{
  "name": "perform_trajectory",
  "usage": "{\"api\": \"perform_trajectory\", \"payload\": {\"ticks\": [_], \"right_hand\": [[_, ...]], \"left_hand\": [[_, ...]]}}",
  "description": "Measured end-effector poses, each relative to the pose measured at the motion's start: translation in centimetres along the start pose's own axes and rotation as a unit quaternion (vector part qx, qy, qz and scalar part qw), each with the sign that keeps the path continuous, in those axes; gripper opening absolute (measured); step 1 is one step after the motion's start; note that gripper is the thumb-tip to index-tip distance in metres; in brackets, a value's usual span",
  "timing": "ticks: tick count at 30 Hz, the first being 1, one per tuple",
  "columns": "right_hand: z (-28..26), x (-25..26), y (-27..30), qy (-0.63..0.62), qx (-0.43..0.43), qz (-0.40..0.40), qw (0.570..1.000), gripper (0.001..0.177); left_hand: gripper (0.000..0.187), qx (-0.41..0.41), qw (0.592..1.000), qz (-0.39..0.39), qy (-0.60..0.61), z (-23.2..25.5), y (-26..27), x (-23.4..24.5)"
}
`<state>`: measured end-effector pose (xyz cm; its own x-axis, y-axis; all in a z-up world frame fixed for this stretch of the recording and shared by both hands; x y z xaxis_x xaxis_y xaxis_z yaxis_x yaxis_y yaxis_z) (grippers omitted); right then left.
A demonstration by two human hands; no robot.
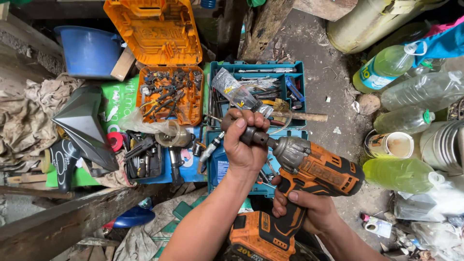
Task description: The person holds and rotates a metal gear component with both hands, then uses a cordless impact wrench to work on the gear. They also handle a blue plastic bowl and a packaged tool set while working in a cluttered workshop.
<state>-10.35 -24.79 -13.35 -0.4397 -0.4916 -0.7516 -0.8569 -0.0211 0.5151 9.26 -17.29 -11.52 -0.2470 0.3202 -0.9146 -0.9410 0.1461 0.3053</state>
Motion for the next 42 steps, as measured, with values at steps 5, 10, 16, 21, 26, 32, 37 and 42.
{"api": "perform_trajectory", "payload": {"ticks": [5,10,16,21,26,32,37,42], "right_hand": [[-0.4,-1.3,-0.2,0.002,-0.014,0.009,1.000,0.051],[0.0,-1.1,-0.5,-0.010,-0.008,-0.026,1.000,0.051],[0.5,-0.9,-1.5,-0.018,0.010,-0.059,0.998,0.053],[0.3,-0.1,-2.2,-0.053,0.007,-0.050,0.997,0.060],[0.5,0.6,-1.8,-0.027,0.010,-0.035,0.999,0.063],[1.6,1.9,-2.0,-0.061,-0.013,-0.054,0.997,0.064],[1.2,1.4,-1.8,-0.032,0.010,-0.038,0.999,0.062],[1.3,1.7,-2.4,-0.020,0.036,0.002,0.999,0.066]], "left_hand": [[0.022,-0.057,0.995,-0.067,-0.039,0.6,0.4,-0.9],[0.022,-0.055,0.992,-0.103,-0.042,0.7,0.8,-2.5],[0.021,-0.011,0.994,-0.090,-0.054,0.1,1.3,-3.6],[0.023,-0.011,0.992,-0.078,-0.098,-1.4,0.4,-2.0],[0.021,-0.020,0.989,-0.075,-0.123,-1.4,1.3,-1.1],[0.020,-0.032,0.985,-0.078,-0.154,-1.5,1.5,-0.8],[0.020,-0.024,0.989,-0.031,-0.144,-1.7,1.2,0.6],[0.023,-0.021,0.991,-0.034,-0.132,-1.3,1.2,-0.3]]}}
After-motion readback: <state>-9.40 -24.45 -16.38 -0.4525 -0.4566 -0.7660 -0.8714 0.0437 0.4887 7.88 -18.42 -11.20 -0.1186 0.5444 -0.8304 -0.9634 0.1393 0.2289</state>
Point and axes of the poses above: each hand's wrist, its own y-axis away from the middle knuckle, its own x-axis out of the back of the hand, z = x × y, the point moved 5 cm from there along -y, towards the middle knuckle, and after that the axes turned 13 degrees about z, right-handed, at the moved point
